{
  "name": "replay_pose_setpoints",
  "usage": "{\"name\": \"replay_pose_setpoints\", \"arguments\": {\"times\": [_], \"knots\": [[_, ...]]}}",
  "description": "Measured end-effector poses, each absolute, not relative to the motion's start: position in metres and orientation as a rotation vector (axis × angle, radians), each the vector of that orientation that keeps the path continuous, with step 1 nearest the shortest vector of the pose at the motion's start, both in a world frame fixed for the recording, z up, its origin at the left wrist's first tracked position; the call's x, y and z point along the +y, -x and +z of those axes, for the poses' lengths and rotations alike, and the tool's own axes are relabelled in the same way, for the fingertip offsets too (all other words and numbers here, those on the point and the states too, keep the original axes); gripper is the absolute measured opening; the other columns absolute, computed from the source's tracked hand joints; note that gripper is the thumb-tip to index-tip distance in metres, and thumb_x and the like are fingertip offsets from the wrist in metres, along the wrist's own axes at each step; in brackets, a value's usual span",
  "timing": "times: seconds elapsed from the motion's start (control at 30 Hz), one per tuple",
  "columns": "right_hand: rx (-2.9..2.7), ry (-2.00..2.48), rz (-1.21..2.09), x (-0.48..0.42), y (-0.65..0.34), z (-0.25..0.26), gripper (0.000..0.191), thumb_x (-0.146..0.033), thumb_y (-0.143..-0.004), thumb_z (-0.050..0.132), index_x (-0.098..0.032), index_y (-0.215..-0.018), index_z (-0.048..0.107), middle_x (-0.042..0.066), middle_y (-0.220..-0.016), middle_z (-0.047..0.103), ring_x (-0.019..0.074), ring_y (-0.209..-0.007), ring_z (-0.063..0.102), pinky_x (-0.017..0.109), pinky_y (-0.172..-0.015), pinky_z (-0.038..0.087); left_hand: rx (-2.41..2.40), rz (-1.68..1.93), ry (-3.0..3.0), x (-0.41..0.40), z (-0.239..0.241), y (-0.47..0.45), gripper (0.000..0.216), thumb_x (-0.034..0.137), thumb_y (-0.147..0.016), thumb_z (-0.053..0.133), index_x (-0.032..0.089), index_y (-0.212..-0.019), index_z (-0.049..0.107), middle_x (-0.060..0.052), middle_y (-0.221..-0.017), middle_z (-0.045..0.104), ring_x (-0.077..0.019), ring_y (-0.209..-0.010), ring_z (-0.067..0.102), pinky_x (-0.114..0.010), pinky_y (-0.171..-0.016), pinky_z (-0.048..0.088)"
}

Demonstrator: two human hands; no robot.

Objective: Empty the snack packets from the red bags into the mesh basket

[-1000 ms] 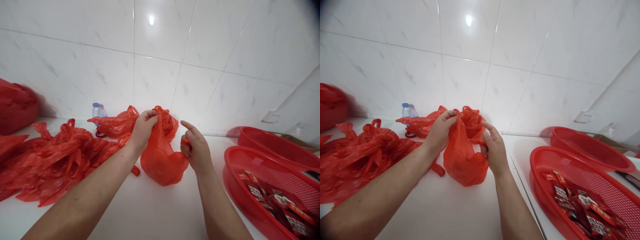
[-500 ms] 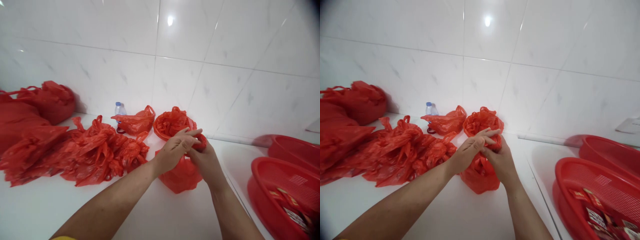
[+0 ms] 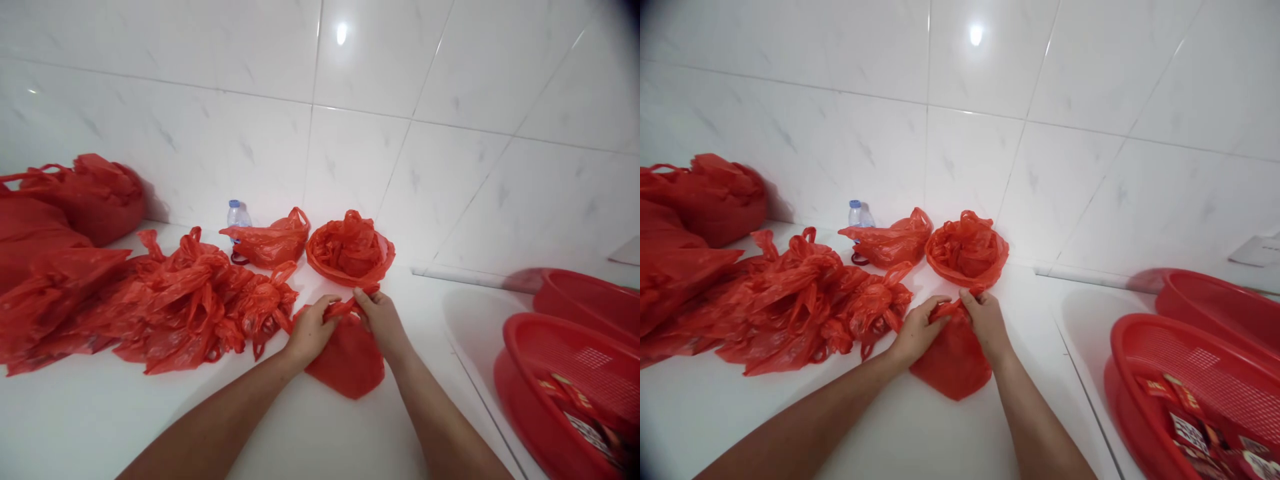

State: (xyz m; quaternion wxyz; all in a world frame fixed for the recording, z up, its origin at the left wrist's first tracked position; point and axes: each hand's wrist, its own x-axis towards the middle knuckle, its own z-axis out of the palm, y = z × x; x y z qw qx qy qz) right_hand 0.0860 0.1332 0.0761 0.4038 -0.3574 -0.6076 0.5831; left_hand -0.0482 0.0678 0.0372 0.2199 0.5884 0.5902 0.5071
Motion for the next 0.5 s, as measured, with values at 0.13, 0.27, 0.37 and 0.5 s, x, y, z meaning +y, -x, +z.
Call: {"name": "replay_pose_setpoints", "arguments": {"times": [0.13, 0.27, 0.37, 0.5], "knots": [[-1.544, 0.972, 1.39, 0.138, -0.079, 0.054, 0.042, -0.057, -0.073, 0.062, -0.019, -0.063, 0.046, -0.007, -0.049, 0.042, 0.0084, -0.045, 0.034, 0.023, -0.045, 0.028, 1.789, 1.45, -1.686, 0.069, 0.02, 0.052, 0.047, 0.026, -0.082, 0.055, 0.025, -0.127, 0.043, -0.003, -0.098, 0.063, -0.0206, -0.091, 0.061, -0.038, -0.083, 0.049], [-1.571, 1.04, 1.243, 0.138, -0.077, 0.045, 0.043, -0.057, -0.076, 0.058, -0.019, -0.061, 0.044, -0.006, -0.053, 0.042, 0.0097, -0.051, 0.036, 0.024, -0.048, 0.03, 1.771, 1.476, -2.266, 0.068, 0.023, 0.053, 0.046, 0.024, -0.082, 0.057, 0.024, -0.127, 0.047, -0.01, -0.13, 0.048, -0.0257, -0.121, 0.044, -0.045, -0.101, 0.036], [-1.599, 1.01, 1.322, 0.136, -0.078, 0.042, 0.049, -0.059, -0.083, 0.047, -0.021, -0.054, 0.037, -0.007, -0.044, 0.034, 0.009, -0.044, 0.03, 0.024, -0.043, 0.023, 1.771, 1.336, -2.451, 0.069, 0.028, 0.055, 0.033, 0.022, -0.087, 0.051, 0.026, -0.119, 0.055, -0.007, -0.115, 0.058, -0.0237, -0.11, 0.049, -0.046, -0.099, 0.036], [-1.693, 0.959, 1.416, 0.134, -0.081, 0.039, 0.057, -0.06, -0.087, 0.038, -0.02, -0.047, 0.039, -0.005, -0.038, 0.034, 0.0084, -0.037, 0.03, 0.025, -0.04, 0.021, 1.736, 1.324, -2.397, 0.071, 0.029, 0.058, 0.014, 0.024, -0.087, 0.053, 0.023, -0.097, 0.062, -0.003, -0.094, 0.062, -0.0201, -0.093, 0.053, -0.044, -0.095, 0.036]]}}
